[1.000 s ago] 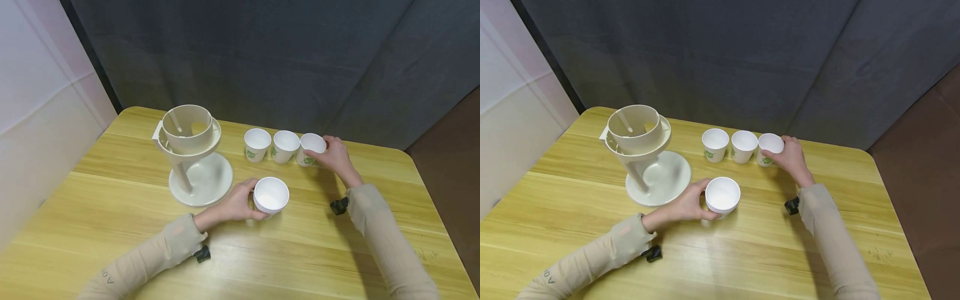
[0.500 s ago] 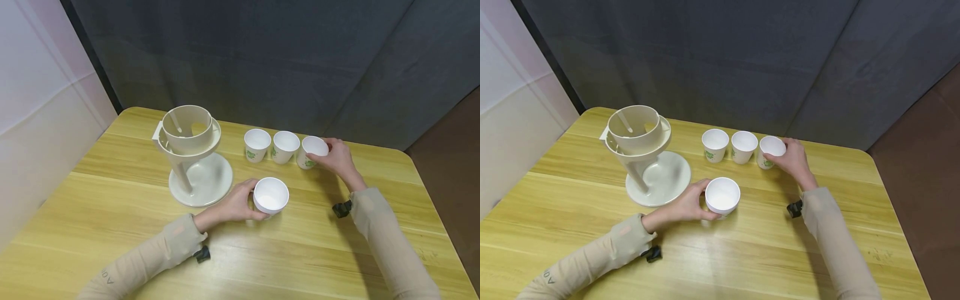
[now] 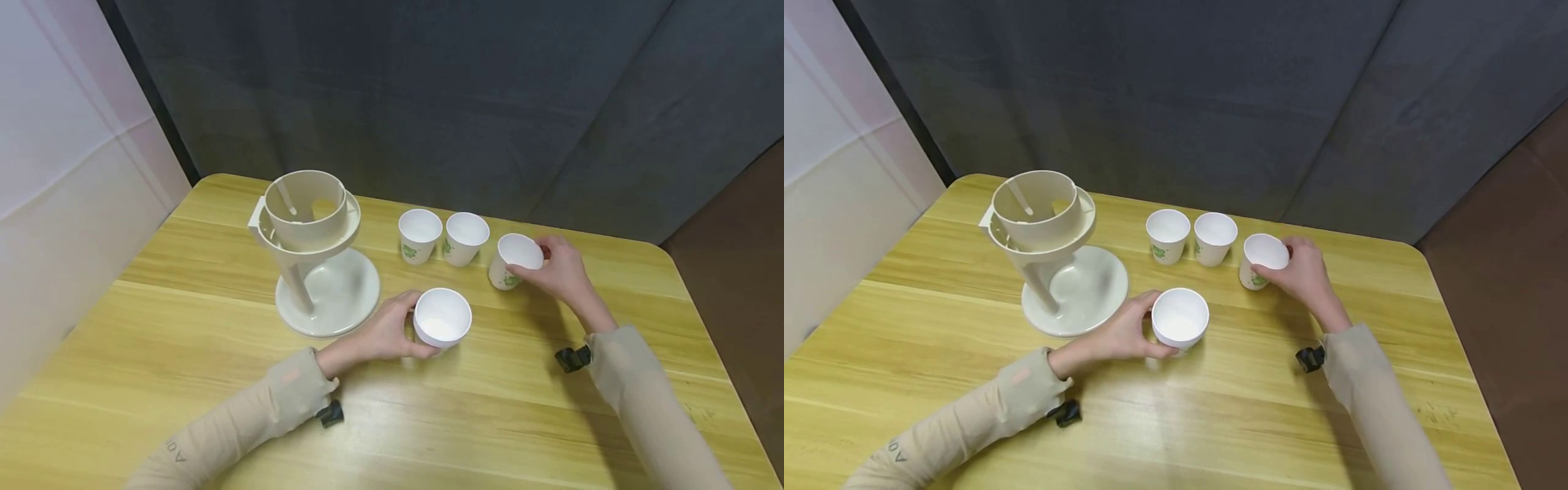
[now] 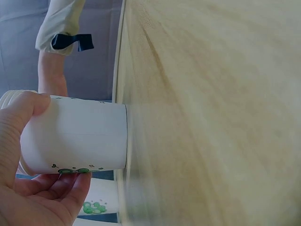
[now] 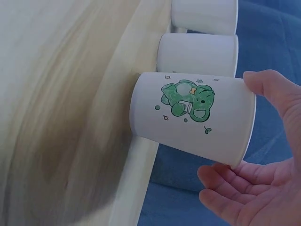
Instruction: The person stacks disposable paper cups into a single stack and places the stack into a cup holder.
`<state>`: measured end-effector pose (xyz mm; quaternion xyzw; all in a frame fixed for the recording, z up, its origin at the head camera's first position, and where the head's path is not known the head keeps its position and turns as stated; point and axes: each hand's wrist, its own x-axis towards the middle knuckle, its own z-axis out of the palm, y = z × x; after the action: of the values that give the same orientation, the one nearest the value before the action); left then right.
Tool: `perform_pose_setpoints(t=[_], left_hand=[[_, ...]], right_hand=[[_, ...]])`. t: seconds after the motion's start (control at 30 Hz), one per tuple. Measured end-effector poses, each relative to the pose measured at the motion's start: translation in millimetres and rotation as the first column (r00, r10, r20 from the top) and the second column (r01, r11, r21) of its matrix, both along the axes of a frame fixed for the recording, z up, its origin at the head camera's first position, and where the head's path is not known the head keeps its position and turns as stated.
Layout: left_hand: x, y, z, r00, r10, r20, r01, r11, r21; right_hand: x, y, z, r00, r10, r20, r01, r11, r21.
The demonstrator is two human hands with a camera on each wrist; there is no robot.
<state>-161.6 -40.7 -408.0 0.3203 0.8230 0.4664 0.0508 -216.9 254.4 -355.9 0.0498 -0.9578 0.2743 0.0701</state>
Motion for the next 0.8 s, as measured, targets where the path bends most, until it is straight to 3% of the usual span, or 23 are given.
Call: perform_pose_setpoints(t=[0.8], left_hand=[[0.0,-0.1,-0.1,1.000,0.007,-0.008,-0.007,1.000,-0.011]], right_hand=[[43.1,-1.5,3.1,0.997,0.071,0.020,-0.071,0.997,-0.020]])
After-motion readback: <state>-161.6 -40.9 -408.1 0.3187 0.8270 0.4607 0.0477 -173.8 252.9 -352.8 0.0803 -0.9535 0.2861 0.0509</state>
